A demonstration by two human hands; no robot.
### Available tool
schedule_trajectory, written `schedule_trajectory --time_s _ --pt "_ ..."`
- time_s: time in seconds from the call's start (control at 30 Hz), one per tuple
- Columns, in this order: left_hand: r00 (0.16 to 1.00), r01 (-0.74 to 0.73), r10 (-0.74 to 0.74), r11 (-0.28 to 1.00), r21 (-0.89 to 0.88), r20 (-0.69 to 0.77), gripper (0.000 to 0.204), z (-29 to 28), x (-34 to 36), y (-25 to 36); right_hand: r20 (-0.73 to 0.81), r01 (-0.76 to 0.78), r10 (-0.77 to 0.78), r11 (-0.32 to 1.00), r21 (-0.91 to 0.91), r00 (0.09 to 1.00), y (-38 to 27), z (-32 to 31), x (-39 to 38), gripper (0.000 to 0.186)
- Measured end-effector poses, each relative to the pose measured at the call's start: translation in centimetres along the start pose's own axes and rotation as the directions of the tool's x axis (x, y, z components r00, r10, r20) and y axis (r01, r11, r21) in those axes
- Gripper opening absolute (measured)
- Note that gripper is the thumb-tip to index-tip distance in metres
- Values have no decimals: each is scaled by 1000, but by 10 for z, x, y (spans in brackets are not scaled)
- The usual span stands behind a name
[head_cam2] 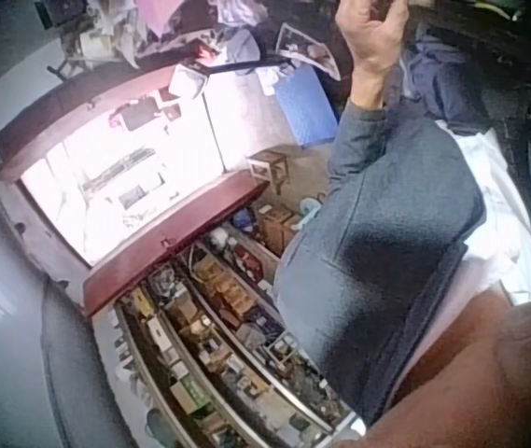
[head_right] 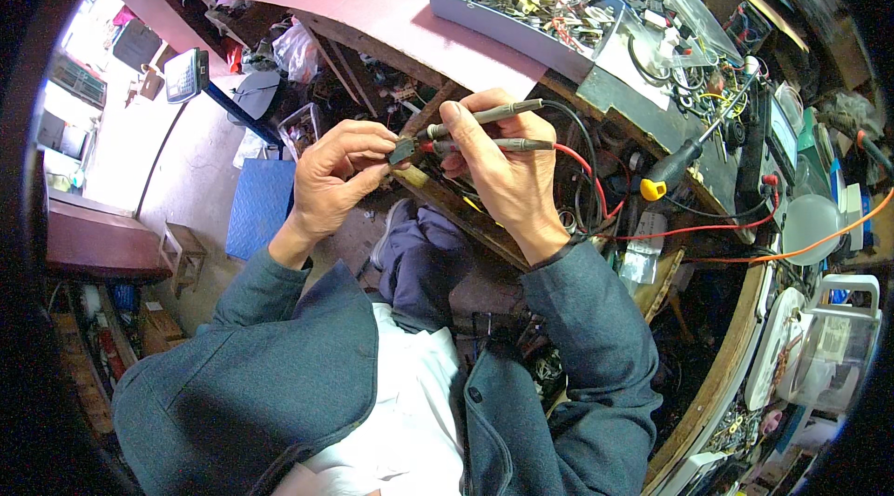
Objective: The person picks small electronic components from a tray and tests them using multimeter probes. They repeatedly connect the probes to the component terminals, observe the readings, and place the components back into the tray. The person continues this process with several different components throughout the clip.
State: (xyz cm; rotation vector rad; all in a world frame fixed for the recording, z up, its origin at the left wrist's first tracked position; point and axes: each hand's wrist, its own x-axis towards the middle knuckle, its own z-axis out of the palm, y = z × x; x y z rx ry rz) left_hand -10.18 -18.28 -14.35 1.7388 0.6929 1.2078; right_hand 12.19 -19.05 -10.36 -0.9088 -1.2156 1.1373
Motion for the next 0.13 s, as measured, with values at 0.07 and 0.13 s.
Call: schedule_trajectory --time_s 0.07,0.13 --pt "999 6 -8 999 -48 -44 27 5 -1 0 -6 5 -5 1000 -16 1000 1 0 0 19" --pt "999 37 -37 999 12 -4 25 1 -1 -2 -16 -9 9 1000 -19 1000 1 1 0 15"
